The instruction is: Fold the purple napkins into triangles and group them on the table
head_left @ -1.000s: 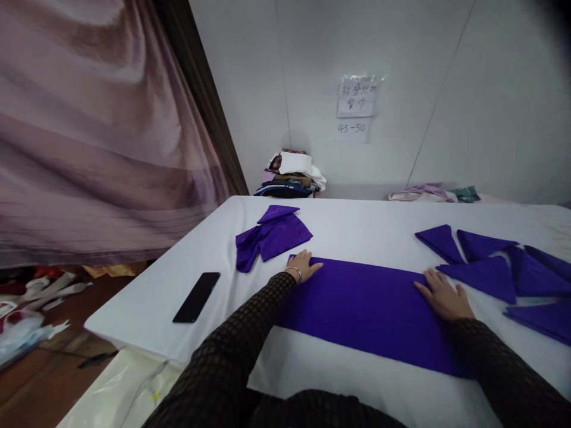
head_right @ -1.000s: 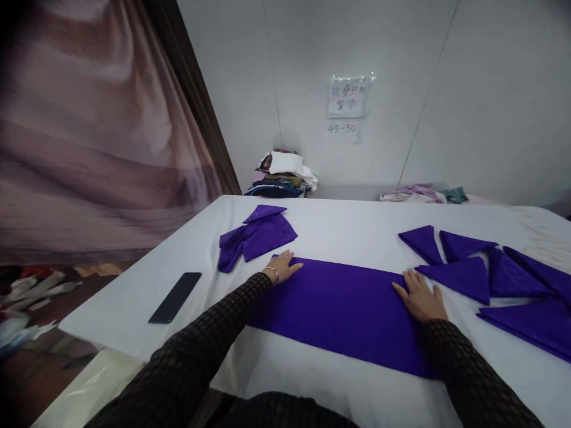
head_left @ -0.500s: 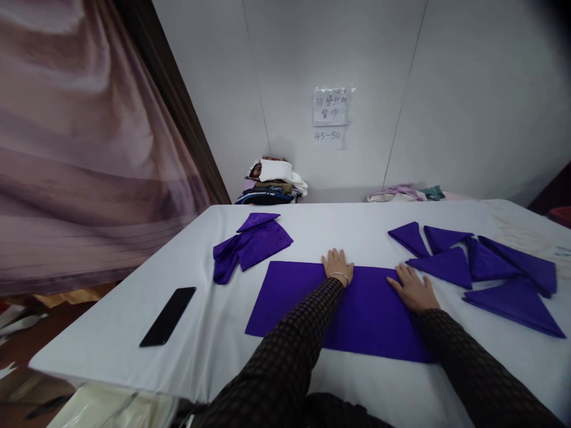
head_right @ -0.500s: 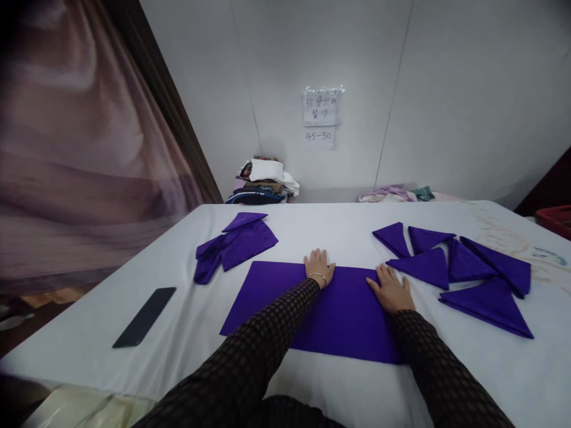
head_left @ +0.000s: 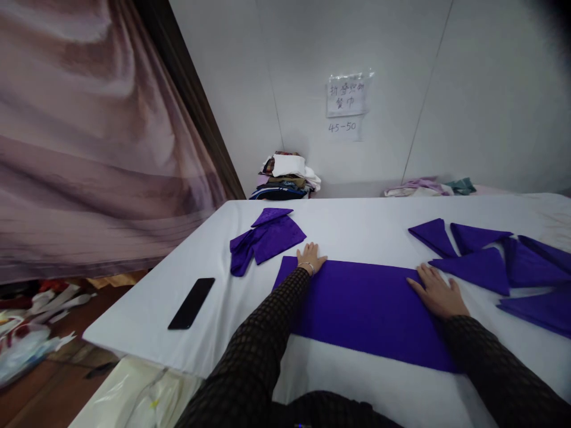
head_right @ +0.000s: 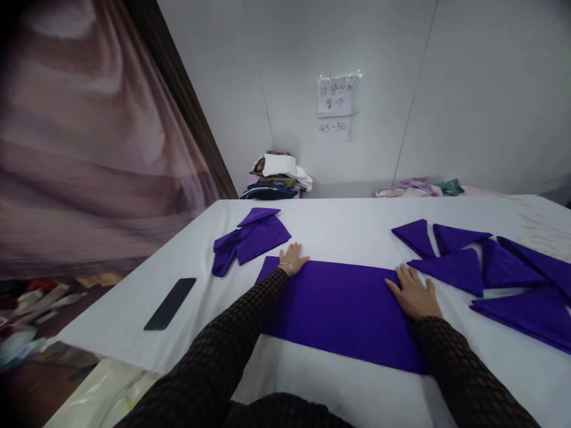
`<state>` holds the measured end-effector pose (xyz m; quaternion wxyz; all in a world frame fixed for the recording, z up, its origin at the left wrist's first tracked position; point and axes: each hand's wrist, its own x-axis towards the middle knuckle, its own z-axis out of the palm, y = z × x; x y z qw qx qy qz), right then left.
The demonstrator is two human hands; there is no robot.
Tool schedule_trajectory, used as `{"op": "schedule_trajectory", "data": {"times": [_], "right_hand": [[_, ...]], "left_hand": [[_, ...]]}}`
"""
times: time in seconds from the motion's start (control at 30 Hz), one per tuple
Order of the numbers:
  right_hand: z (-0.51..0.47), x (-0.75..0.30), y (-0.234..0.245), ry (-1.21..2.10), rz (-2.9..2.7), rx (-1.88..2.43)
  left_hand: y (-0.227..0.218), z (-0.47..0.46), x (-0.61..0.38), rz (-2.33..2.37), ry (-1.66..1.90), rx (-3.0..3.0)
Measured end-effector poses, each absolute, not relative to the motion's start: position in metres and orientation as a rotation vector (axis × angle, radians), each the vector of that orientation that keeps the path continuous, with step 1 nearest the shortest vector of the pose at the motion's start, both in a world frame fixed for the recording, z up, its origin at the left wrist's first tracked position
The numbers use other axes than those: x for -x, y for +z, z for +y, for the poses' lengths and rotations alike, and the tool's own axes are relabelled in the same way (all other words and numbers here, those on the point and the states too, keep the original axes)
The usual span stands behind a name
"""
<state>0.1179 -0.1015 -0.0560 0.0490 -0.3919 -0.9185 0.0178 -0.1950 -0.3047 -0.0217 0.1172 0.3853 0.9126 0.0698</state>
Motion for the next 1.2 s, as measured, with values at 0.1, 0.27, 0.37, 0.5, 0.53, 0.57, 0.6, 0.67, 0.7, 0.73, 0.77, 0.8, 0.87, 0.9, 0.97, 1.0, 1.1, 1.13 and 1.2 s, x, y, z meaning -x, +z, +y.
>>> {"op": "schedule_trajectory", "data": {"times": [0.1,0.27,0.37,0.5,0.53,0.57,0.6,0.67,0.7,0.73,0.77,0.8,0.87,0.9,0.97,1.0,1.1,1.13,1.2], "right_hand": [[-0.099,-0.119,-0.06,0.044,-2.789,1.186],[-0.096,-0.119,-0.064,0.029,-2.799,1.198],[-0.096,-0.119,-0.064,0.028,-2.813,1.214],[-0.095,-0.119,-0.064,0.027,-2.816,1.231],[-0.095,-0.119,-0.064,0.024,-2.822,1.235],[-0.095,-0.119,-0.064,0.022,-2.83,1.236],[-0.095,-0.118,-0.064,0.023,-2.837,1.24],[-0.095,-0.117,-0.064,0.033,-2.841,1.254],[-0.096,-0.117,-0.063,0.042,-2.836,1.26],[-0.097,-0.116,-0.063,0.052,-2.827,1.263],[-0.098,-0.116,-0.061,0.062,-2.815,1.263],[-0.099,-0.115,-0.06,0.074,-2.805,1.258],[-0.101,-0.113,-0.056,0.106,-2.789,1.245],[-0.102,-0.113,-0.054,0.128,-2.784,1.242],[-0.102,-0.111,-0.051,0.188,-2.779,1.245],[-0.102,-0.111,-0.049,0.227,-2.773,1.252],[-0.096,-0.11,-0.043,0.416,-2.709,1.287],[-0.093,-0.11,-0.04,0.507,-2.664,1.29],[-0.086,-0.111,-0.034,0.666,-2.568,1.273]], "left_hand": [[-0.019,-0.334,0.226,2.714,0.193,-1.035],[-0.013,-0.376,0.26,2.773,0.262,-0.964],[-0.011,-0.391,0.27,2.779,0.336,-0.952],[-0.014,-0.395,0.275,2.771,0.441,-0.913],[-0.015,-0.395,0.275,2.769,0.468,-0.904],[-0.016,-0.394,0.276,2.766,0.496,-0.9],[-0.017,-0.394,0.277,2.761,0.523,-0.905],[-0.018,-0.395,0.279,2.746,0.57,-0.929],[-0.018,-0.396,0.28,2.739,0.588,-0.944],[-0.017,-0.397,0.281,2.733,0.6,-0.956],[-0.017,-0.398,0.282,2.727,0.607,-0.964],[-0.016,-0.399,0.283,2.723,0.611,-0.972],[-0.013,-0.401,0.287,2.712,0.608,-0.985],[-0.011,-0.401,0.289,2.706,0.603,-0.992],[-0.009,-0.399,0.291,2.693,0.582,-1.006],[-0.009,-0.397,0.291,2.686,0.568,-1.019],[-0.008,-0.39,0.284,2.68,0.52,-1.069],[-0.009,-0.387,0.281,2.69,0.498,-1.091],[-0.009,-0.383,0.275,2.74,0.417,-1.157]]}}
